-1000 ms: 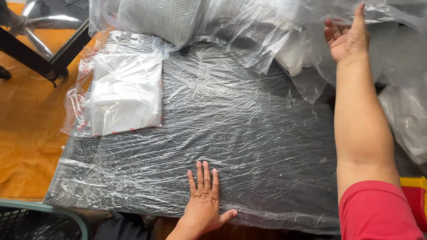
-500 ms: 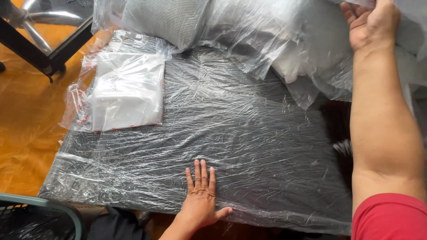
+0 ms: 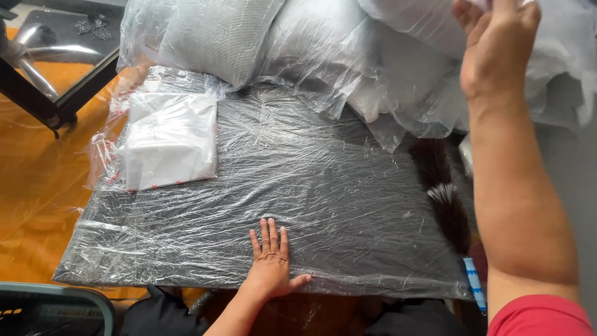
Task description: The person is placing a large pillow into a plastic bag and using a vacuum cleaner nozzle to remove air and compress the pillow for storage or shipping.
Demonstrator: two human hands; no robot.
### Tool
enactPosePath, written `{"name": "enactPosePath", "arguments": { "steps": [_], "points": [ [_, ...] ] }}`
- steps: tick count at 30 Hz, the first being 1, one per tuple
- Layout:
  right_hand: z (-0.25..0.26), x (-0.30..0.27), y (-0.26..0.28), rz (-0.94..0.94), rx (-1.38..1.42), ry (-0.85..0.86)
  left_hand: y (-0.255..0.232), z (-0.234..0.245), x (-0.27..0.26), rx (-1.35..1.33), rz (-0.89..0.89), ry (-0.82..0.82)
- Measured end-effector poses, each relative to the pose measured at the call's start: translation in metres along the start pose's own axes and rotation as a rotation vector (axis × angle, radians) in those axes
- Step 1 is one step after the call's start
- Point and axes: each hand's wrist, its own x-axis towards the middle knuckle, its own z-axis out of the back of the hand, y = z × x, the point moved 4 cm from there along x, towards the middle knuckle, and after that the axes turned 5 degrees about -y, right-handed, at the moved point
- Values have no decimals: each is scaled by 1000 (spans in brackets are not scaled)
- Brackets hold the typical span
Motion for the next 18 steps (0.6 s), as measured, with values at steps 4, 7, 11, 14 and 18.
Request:
{"name": "enactPosePath", "arguments": {
  "steps": [4,7,11,14,18],
  "points": [
    [-17,-127,32,-74,-578,-5,-4,17,-4,13,26,127],
    [22,-206,-28,-115,-524,342,5,50,-9,-138,97,162],
    [7,-309,-30,-456,-687,493,41,93,-15,-860,498,-255],
    [-17,-357,-1,-485,-496,758,33,110,-22,-1501,601,-451],
    [-29,-399,24,-765,-1200,1365,24,93,-17,-1333,580,-244]
  ]
}}
